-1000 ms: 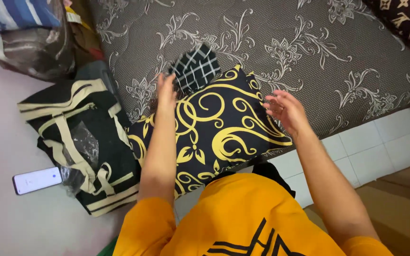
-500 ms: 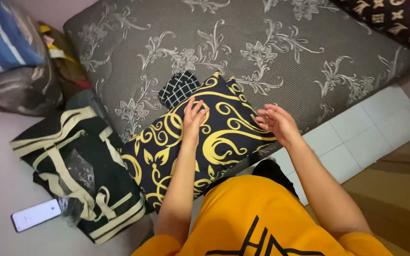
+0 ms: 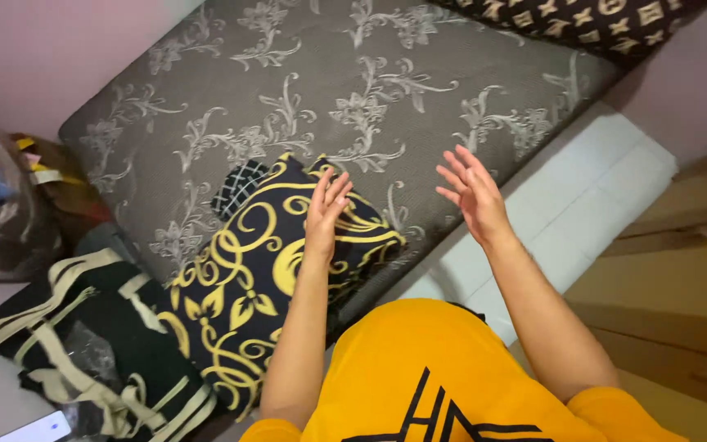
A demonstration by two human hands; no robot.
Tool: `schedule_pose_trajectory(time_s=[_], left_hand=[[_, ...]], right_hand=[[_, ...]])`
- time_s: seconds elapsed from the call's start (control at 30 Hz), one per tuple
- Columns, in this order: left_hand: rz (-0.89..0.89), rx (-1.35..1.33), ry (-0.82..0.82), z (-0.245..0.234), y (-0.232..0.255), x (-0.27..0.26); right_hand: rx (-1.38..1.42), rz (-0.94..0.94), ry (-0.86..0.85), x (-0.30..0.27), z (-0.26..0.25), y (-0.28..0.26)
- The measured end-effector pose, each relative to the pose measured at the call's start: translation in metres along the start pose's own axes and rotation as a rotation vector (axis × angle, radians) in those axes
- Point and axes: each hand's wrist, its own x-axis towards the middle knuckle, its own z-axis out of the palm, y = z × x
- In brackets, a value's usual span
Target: Replacing the bolster pillowcase on a bed.
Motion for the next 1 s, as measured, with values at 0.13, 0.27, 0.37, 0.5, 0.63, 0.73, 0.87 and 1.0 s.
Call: schedule_pose_trajectory(time_s=[0.13, 0.27, 0.37, 0.5, 0.63, 0.73, 0.87, 1.0], left_hand=[[-0.008, -0.005, -0.021, 0.065, -0.021, 0.014], [0.009, -0.020, -0.043, 0.128, -0.046, 0.024], [0.015, -0.026, -0.057, 0.166, -0.071, 0.034], [-0.011, -0.008, -0.077, 0.213, -0.081, 0.042], [-0.062, 0.013, -0.120, 0.246, -0.092, 0.053], [-0.070, 0.029, -0.173, 0.253, -0.106, 0.069], [-0.075, 0.037, -0.192, 0.267, -0.120, 0.109], [-0.114, 0.026, -0.185, 0.287, -0.136, 0.166]], right_hand=[[-0.109, -0.062, 0.005, -0.018, -0.047, -0.039], [-0.175, -0.080, 0.039, -0.042, -0.103, -0.071], [-0.186, -0.073, 0.076, -0.056, -0.147, -0.089], [-0.193, -0.060, 0.130, -0.069, -0.185, -0.110], [-0.197, -0.066, 0.152, -0.070, -0.207, -0.127], [-0.193, -0.073, 0.170, -0.063, -0.213, -0.133], [-0.215, -0.069, 0.204, -0.040, -0.233, -0.132], [-0.270, -0.003, 0.230, 0.001, -0.260, -0.135]])
